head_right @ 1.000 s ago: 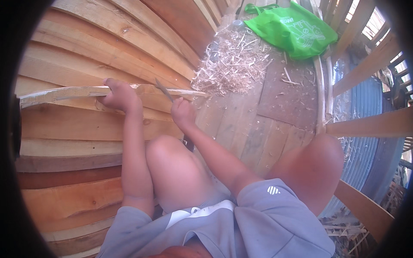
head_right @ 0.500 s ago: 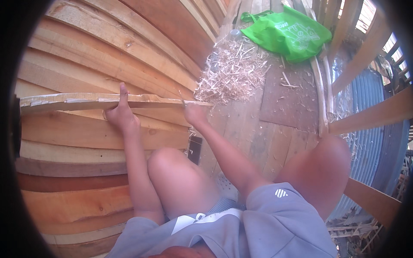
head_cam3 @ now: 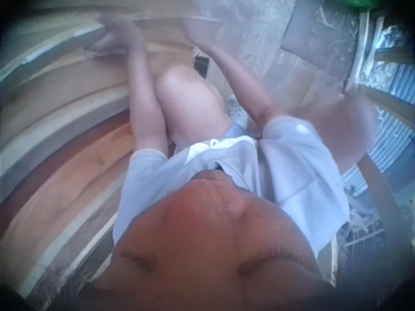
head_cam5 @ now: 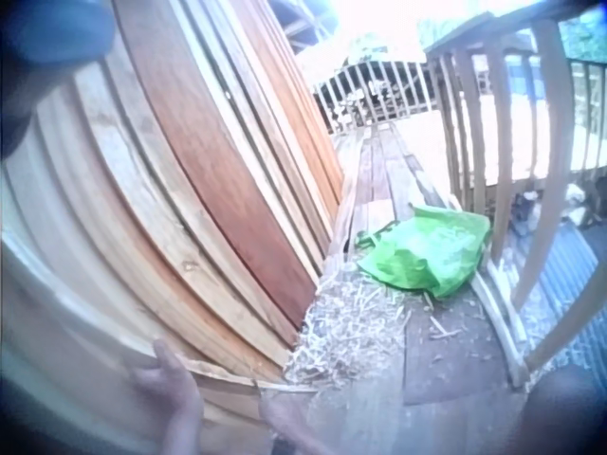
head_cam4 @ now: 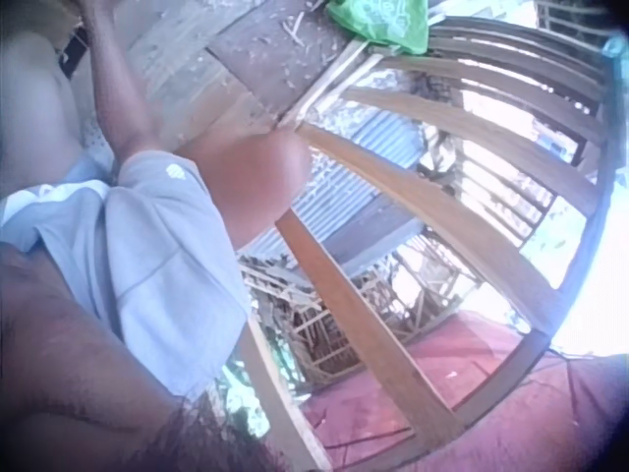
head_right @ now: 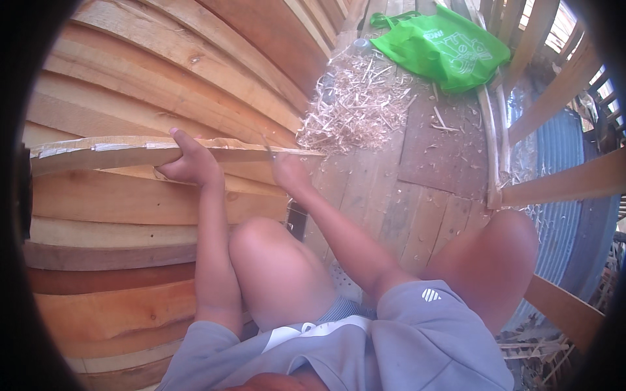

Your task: The person sits on a wooden floor and uses a knife to shave and shape a long piece of wood held between their legs. They repeatedly scrape the surface to remove shavings, gradually refining the wood's shape.

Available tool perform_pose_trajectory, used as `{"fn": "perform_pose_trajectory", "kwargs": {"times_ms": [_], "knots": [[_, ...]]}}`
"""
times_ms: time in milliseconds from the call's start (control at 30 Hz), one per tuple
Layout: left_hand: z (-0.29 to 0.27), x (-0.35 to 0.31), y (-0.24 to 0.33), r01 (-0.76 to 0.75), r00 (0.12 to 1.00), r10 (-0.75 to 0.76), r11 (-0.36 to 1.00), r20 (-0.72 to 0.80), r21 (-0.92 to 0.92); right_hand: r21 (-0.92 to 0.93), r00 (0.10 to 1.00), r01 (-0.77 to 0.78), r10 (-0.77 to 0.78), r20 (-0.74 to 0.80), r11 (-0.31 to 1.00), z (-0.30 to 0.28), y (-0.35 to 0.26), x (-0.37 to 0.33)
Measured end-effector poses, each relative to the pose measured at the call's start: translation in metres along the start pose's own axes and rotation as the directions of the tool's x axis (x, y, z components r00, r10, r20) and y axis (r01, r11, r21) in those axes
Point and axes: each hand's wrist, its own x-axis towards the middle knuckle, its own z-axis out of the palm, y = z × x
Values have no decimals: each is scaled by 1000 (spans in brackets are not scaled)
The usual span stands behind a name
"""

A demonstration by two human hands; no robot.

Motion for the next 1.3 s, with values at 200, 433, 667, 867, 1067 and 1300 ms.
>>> {"fn": "perform_pose_trajectory", "kwargs": {"times_ms": [200, 433, 667, 867, 1067, 1300], "knots": [[10, -9, 8, 40, 999, -40, 999, -8, -8, -22, 987, -158, 158, 3, 987, -5, 65, 15], [1, -1, -1, -31, 999, 31, 999, -24, 24, 21, 994, -51, 49, 96, 998, -10, -16, -4], [11, -4, 1, -7, 1000, 7, 1000, -12, -27, -103, 986, -163, 166, 20, 981, 0, 104, 23], [-1, -2, -5, 22, 1000, -23, 998, 12, 63, 90, 992, -122, 124, -19, 988, 14, 21, 13], [3, -4, 0, -76, 997, 76, 997, -4, 34, 68, 990, -140, 138, 30, 988, -1, 6, 7], [0, -4, 8, -9, 1000, 9, 1000, 19, 4, 179, 982, -186, 176, 73, 966, -17, -27, -6]]}}
